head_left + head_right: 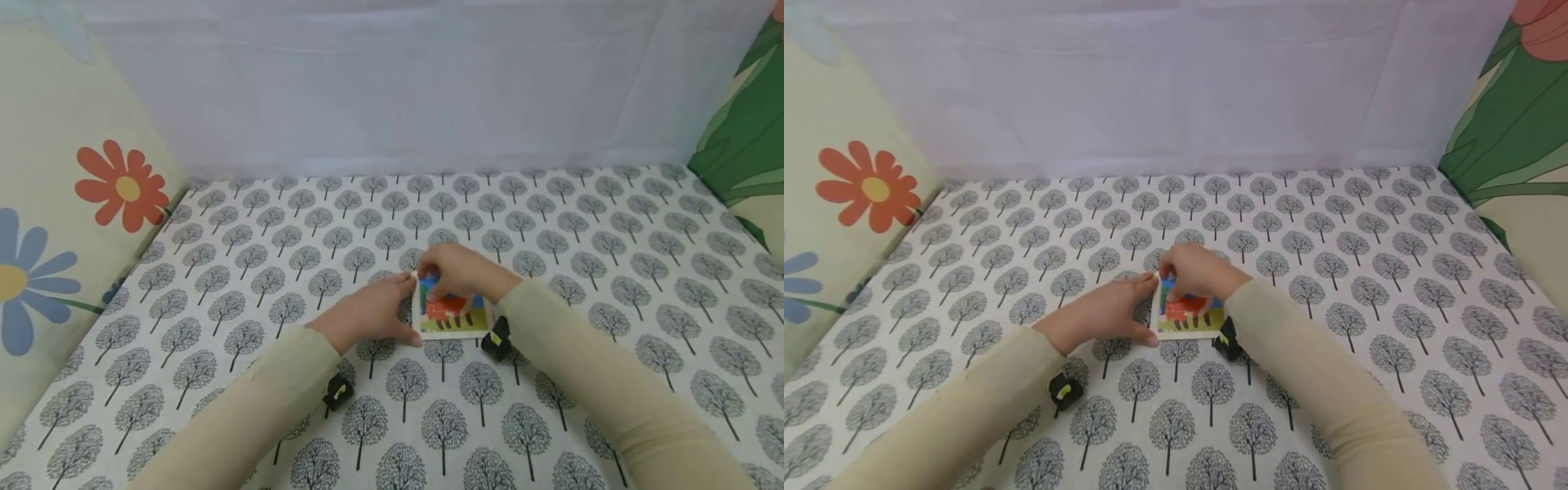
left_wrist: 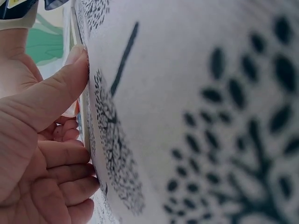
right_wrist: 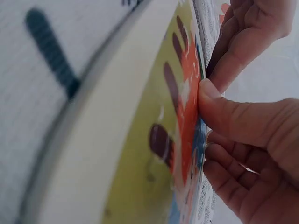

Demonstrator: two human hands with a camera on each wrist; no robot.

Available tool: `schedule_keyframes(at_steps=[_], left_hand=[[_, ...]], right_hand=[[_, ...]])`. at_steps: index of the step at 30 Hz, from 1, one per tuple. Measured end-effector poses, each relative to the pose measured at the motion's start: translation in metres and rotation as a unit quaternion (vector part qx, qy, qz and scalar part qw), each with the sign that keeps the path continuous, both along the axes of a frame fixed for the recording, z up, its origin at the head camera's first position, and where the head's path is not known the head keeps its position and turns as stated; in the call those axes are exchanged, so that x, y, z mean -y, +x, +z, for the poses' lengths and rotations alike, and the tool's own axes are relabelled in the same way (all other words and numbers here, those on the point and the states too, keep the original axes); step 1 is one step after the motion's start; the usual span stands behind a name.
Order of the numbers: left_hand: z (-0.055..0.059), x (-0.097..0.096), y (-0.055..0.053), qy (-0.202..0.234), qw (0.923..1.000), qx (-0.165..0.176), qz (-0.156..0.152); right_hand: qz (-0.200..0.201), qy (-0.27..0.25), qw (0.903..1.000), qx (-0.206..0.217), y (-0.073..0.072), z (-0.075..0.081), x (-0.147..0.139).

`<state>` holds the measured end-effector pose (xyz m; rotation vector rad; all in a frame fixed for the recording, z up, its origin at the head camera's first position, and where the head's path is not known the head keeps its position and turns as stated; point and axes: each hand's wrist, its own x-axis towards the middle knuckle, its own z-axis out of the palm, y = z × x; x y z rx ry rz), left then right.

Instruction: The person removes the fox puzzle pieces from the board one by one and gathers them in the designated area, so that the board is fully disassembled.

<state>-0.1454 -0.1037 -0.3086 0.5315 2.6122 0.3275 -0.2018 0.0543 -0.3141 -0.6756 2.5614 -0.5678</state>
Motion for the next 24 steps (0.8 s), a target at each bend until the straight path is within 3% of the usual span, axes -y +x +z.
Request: schedule_keyframes(at_steps=[12,24], left_hand=[[-0.002,0.002,-0.001,0.016,0.9999,-0.003,0.001],[-0.013,0.012,-0.001,0.083,0.9965,-0.003,0.013]], right_hand=[[-0.015,-0.019,0.9997,-0.001,0.000,-0.003,-0.001],[-0.034,-0.055,0.9975,0.030,-0.001,-0.004,-0.002]])
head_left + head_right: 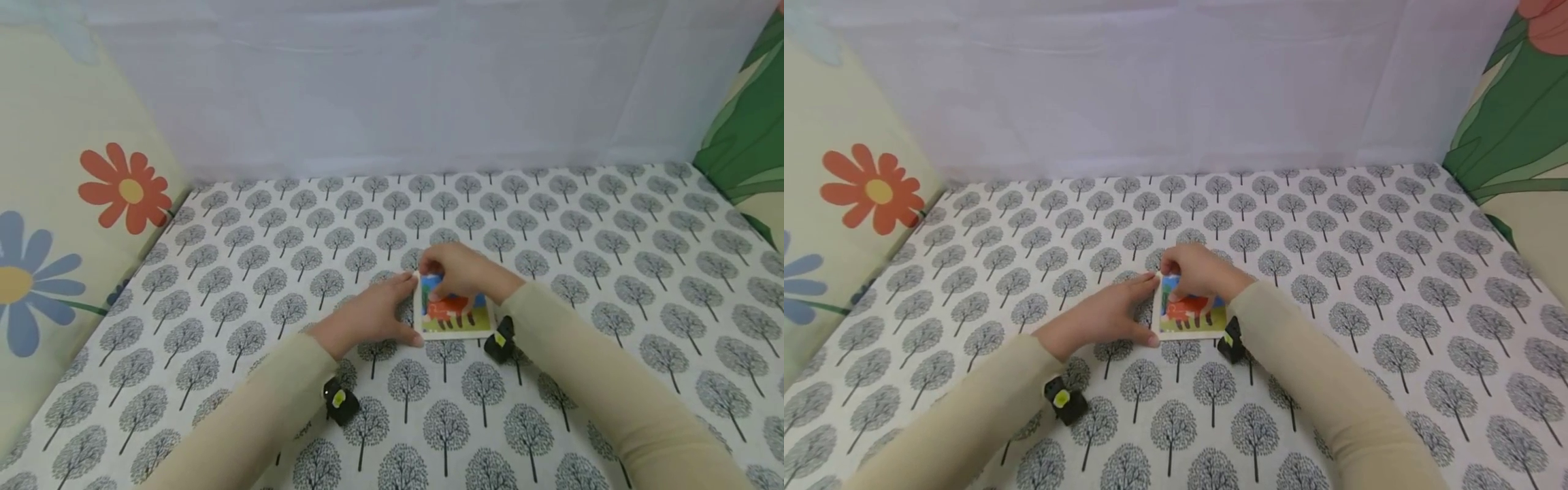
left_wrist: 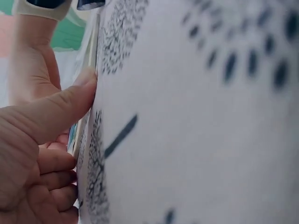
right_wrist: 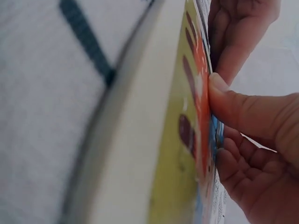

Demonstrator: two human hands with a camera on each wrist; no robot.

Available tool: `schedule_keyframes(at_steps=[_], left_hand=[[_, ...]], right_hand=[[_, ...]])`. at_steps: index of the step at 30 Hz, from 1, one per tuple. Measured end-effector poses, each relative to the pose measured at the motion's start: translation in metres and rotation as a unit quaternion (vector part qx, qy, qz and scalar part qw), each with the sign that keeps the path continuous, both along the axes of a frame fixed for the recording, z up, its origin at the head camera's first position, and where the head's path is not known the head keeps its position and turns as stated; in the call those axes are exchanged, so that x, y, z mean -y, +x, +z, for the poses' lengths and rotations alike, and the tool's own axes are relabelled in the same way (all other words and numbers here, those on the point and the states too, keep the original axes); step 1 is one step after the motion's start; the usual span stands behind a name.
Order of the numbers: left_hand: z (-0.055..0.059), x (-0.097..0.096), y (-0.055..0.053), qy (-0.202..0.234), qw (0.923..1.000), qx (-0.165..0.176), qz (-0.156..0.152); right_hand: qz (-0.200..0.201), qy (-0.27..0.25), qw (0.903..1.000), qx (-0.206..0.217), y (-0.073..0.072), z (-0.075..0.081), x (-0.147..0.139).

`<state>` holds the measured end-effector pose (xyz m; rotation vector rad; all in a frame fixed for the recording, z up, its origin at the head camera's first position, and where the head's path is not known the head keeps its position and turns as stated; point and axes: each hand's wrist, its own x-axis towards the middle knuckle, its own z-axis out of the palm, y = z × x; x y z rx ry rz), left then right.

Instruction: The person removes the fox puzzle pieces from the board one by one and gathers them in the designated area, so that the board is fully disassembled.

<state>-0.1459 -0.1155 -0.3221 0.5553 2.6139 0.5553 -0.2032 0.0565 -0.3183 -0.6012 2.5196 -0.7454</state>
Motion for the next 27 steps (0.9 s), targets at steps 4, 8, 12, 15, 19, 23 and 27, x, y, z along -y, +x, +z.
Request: schedule_keyframes(at_steps=[4,8,12,15,19,23,27], left_hand=[[-0.001,0.003,0.002,0.028,0.9996,-0.003,0.001],[-0.003,0.006,0.004,0.049,0.9988,-0.004,0.000],[-0.007,0.007,0.004,0.059,0.9983,-0.002,0.002],[-0.009,0.008,0.004,0.069,0.9976,-0.003,0.002],[-0.012,0.010,0.004,0.082,0.9966,-0.004,0.008],[-0.015,0.011,0.004,0.094,0.9955,-0.009,0.006],[-0.017,0.011,0.003,0.108,0.9941,-0.005,0.006]], right_hand=[[-0.001,-0.001,0.9998,0.018,-0.003,-0.001,0.000],[0.002,-0.005,0.9997,0.023,-0.004,-0.002,0.000],[0.008,-0.007,0.9997,0.020,-0.005,-0.003,-0.002],[0.009,-0.009,0.9997,0.020,-0.004,-0.003,-0.002],[0.017,-0.013,0.9997,0.011,-0.005,-0.004,-0.003],[0.018,-0.031,0.9993,-0.003,-0.006,-0.008,-0.005],[0.001,-0.070,0.9975,0.005,-0.008,-0.015,-0.011]])
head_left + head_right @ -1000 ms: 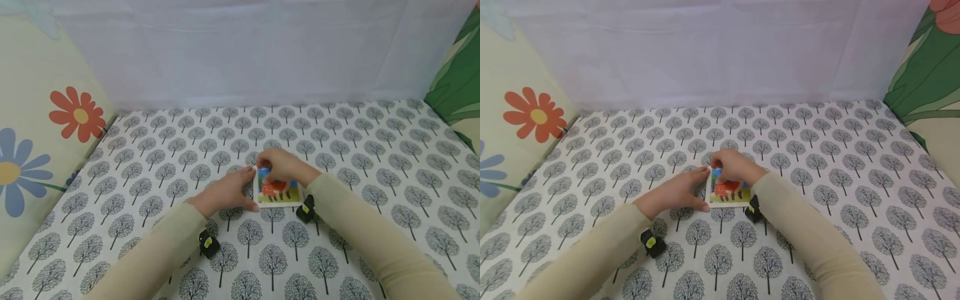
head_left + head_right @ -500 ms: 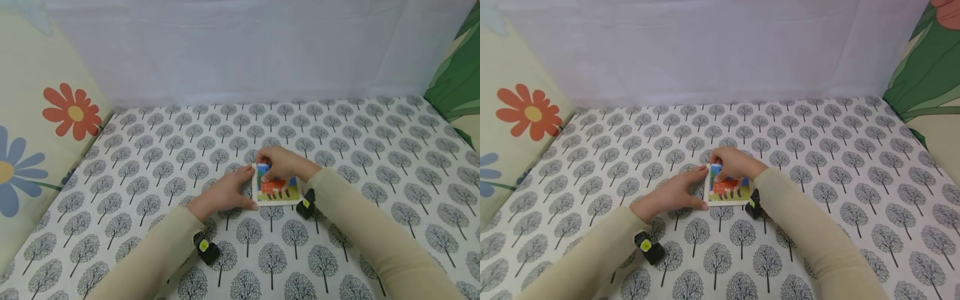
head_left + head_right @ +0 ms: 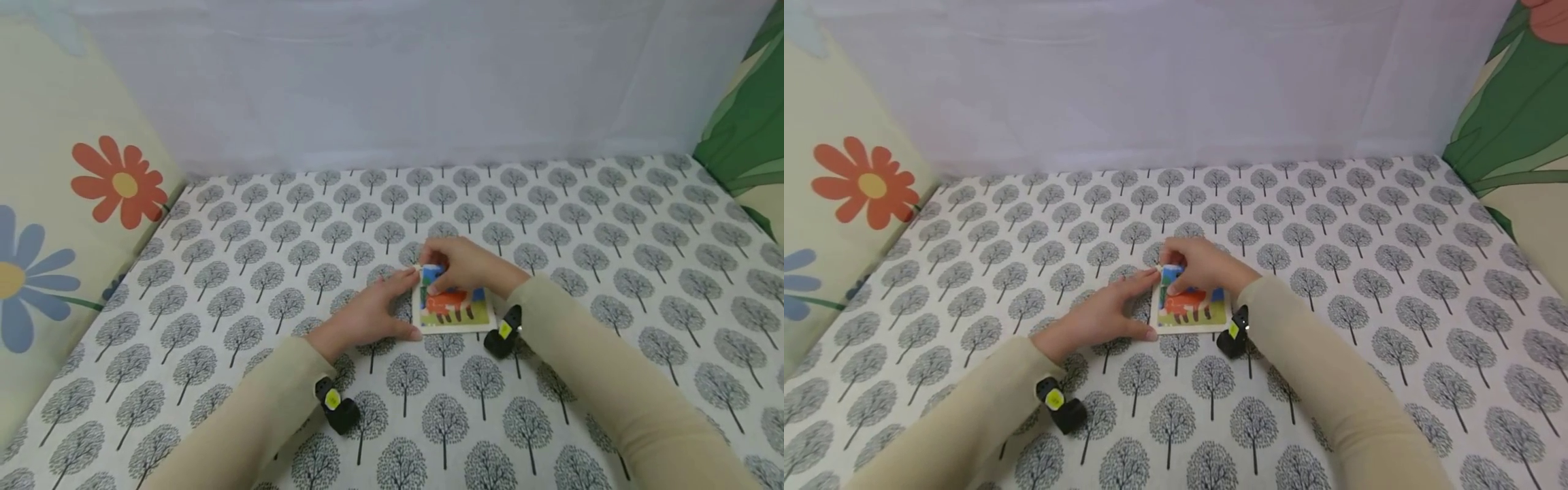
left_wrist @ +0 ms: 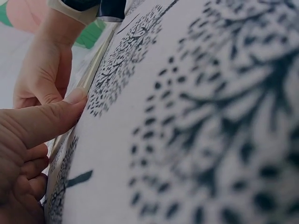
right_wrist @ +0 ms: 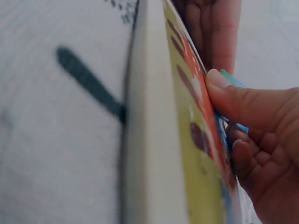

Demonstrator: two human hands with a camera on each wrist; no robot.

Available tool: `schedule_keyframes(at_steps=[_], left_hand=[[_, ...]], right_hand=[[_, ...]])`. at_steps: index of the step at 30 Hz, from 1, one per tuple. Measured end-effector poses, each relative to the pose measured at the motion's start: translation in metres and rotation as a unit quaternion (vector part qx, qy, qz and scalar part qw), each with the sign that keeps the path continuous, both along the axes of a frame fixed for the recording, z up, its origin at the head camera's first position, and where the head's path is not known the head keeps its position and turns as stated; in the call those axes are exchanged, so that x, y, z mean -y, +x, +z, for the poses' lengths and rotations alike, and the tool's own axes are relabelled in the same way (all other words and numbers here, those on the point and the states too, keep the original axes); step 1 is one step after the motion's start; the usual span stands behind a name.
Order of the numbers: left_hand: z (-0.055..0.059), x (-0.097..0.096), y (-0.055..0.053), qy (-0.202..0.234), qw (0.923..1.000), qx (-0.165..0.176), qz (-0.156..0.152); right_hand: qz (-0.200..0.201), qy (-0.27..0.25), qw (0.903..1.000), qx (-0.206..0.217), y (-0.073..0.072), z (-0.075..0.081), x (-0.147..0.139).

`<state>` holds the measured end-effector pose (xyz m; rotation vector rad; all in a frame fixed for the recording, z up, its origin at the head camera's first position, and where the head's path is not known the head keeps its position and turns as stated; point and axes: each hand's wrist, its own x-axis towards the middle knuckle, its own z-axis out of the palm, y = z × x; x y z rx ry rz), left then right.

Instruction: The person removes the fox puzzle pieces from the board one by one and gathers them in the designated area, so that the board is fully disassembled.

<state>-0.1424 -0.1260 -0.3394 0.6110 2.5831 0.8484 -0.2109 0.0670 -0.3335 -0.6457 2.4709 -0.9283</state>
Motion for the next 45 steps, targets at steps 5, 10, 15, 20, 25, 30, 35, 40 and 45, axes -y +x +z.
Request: schedule_keyframes(at_steps=[5,10,15,20,25,30,35,40,45], left_hand=[[0.000,-0.002,0.000,0.004,0.9999,0.011,0.007],[0.001,-0.003,0.001,0.001,0.9999,0.014,0.007],[0.001,-0.003,0.001,0.000,0.9999,0.013,0.004],[0.000,-0.003,0.001,-0.003,0.9998,0.017,0.005],[-0.001,-0.004,0.002,-0.004,0.9996,0.025,0.012],[-0.001,-0.003,0.003,0.000,0.9998,0.019,0.007],[0.000,-0.003,0.004,0.004,0.9999,0.015,0.004],[-0.001,-0.003,0.004,0.003,0.9999,0.012,0.005],[-0.001,-0.003,0.004,0.000,0.9999,0.011,0.004]], right_hand=[[-0.039,-0.053,0.9972,0.036,0.000,-0.006,-0.008],[-0.065,-0.094,0.9912,0.068,0.001,-0.008,-0.013],[-0.087,-0.108,0.9876,0.073,0.000,-0.007,-0.013],[-0.125,-0.133,0.9797,0.082,-0.002,-0.008,-0.015],[-0.166,-0.175,0.9641,0.112,-0.002,-0.010,-0.020],[-0.188,-0.185,0.9562,0.127,-0.003,-0.008,-0.028],[-0.202,-0.173,0.9571,0.115,-0.002,-0.009,-0.039],[-0.211,-0.173,0.9542,0.123,0.000,-0.009,-0.052],[-0.214,-0.182,0.9515,0.127,0.002,-0.007,-0.064]])
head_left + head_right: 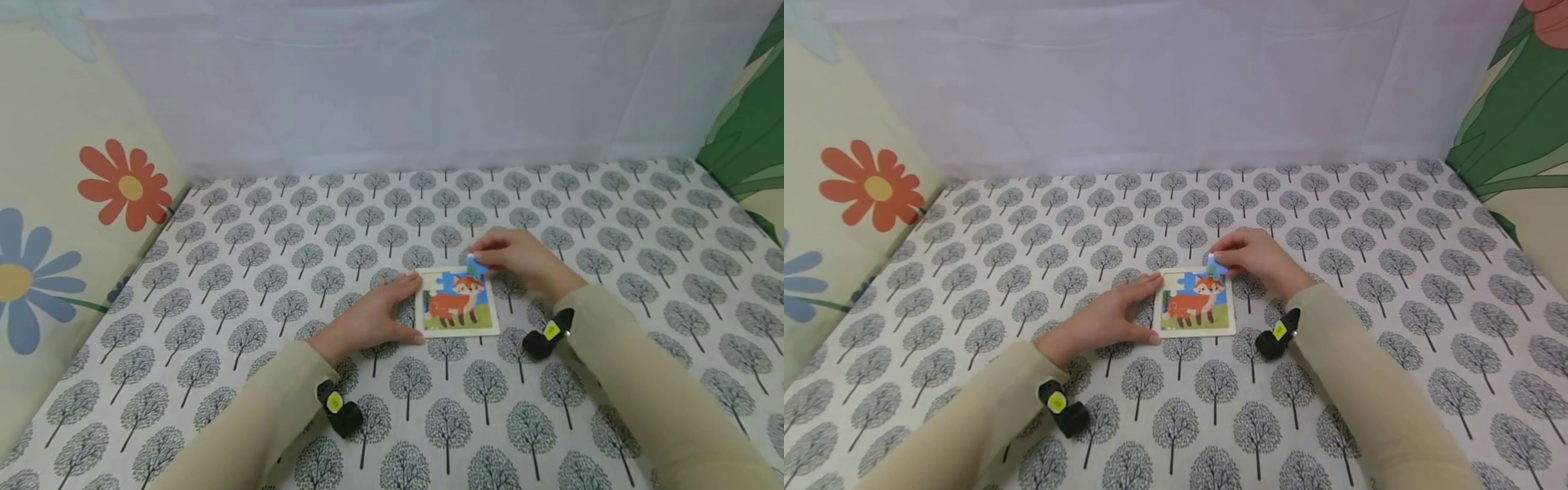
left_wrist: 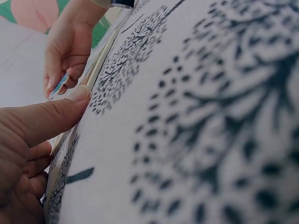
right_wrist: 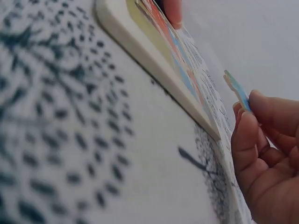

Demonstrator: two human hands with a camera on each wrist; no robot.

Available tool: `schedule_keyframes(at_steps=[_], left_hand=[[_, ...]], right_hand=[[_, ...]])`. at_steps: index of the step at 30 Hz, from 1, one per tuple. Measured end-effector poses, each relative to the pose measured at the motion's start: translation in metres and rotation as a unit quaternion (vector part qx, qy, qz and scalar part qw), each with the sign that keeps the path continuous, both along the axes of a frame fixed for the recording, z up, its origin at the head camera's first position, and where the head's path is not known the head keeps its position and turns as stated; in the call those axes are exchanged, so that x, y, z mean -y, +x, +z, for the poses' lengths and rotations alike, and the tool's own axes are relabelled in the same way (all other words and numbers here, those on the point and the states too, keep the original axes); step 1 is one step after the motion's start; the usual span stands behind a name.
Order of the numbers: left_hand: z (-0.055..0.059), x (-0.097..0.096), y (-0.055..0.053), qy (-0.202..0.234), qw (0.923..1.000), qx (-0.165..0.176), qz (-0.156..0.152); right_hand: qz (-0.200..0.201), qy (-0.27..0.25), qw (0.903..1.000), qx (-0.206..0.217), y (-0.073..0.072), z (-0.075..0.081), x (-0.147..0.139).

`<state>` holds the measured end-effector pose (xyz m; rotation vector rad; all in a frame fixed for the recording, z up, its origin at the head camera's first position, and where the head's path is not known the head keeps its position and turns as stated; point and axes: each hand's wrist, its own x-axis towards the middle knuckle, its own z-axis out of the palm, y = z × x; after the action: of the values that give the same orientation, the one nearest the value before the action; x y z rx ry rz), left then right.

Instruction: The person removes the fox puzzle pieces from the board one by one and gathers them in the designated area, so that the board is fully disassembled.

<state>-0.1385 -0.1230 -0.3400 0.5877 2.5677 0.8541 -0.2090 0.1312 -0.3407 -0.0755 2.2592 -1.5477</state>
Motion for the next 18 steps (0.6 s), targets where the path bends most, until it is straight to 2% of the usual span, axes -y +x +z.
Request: schedule_keyframes(at_steps=[8,18], left_hand=[[0.001,0.000,0.000,-0.003,1.0000,-0.001,0.001],[-0.001,-0.001,0.001,-0.002,1.0000,0.000,-0.001]], right_hand=[[0.002,0.056,0.9984,-0.010,0.002,0.001,-0.018],[-0.009,0.087,0.9962,-0.006,0.005,0.001,-0.026]])
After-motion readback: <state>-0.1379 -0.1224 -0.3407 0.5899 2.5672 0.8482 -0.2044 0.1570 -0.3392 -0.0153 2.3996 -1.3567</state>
